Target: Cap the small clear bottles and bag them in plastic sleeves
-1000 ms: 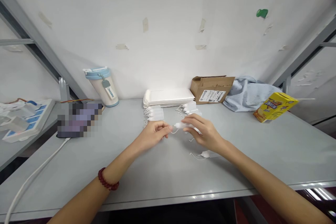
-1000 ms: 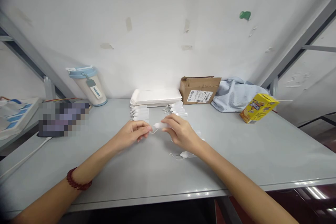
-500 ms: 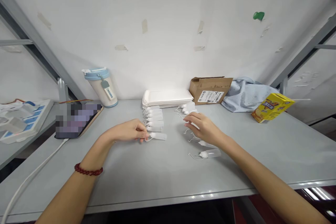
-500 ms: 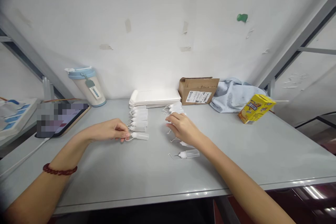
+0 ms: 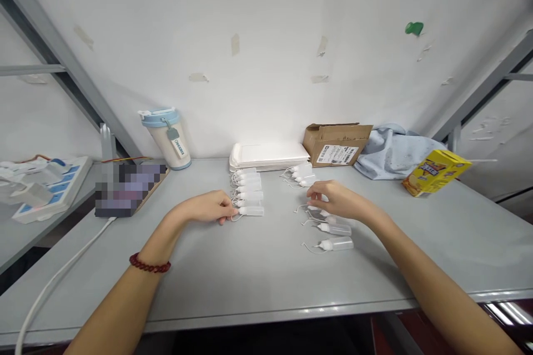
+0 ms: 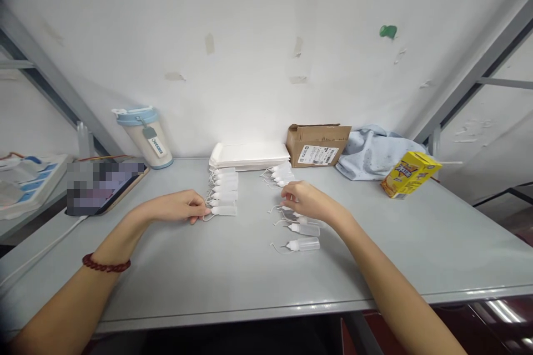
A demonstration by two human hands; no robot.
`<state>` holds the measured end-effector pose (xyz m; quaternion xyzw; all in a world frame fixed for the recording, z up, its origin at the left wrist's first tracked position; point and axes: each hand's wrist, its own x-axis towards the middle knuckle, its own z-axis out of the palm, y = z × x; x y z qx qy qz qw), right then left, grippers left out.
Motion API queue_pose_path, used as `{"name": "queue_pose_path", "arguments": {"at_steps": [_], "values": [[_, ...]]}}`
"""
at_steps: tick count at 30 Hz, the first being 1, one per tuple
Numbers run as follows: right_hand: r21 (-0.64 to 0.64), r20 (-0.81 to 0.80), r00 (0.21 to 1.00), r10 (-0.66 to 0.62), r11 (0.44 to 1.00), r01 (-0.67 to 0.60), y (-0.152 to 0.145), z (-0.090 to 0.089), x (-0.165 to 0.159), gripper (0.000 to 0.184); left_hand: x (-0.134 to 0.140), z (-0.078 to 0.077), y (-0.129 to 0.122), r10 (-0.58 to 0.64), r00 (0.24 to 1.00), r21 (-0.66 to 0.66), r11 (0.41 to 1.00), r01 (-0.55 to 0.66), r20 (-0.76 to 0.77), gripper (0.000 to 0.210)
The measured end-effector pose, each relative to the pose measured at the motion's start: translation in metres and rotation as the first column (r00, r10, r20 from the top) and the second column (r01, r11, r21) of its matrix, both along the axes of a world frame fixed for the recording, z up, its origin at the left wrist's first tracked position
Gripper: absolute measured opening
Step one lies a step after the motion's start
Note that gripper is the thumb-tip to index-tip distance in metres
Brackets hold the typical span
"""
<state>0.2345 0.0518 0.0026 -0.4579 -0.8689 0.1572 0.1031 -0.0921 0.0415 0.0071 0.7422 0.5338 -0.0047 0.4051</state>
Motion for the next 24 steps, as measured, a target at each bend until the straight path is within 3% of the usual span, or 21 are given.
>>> {"name": "queue_pose_path", "arguments": {"at_steps": [10, 18, 24], "values": [[-0.141, 0.06, 0.995, -0.076, 0.986, 0.084, 0.008, -0.003, 0.017, 0.029, 0.005, 0.006, -0.005, 0.051, 0.999, -0.015, 0.999, -0.051, 0.018, 0.041], [-0.061, 0.081, 0.996, -0.042, 0.997, 0.047, 0.005, -0.01, 0.003, 0.017, 0.014, 0.013, -0.011, 0.05, 0.984, 0.04, 0.998, -0.058, 0.168, 0.04], [0.065, -0.09, 0.994, 0.056, 0.997, -0.05, -0.009, -0.003, -0.013, 0.017, 0.033, 0.013, -0.018, 0.099, 0.915, 0.054, 0.99, -0.13, 0.39, 0.037]]}}
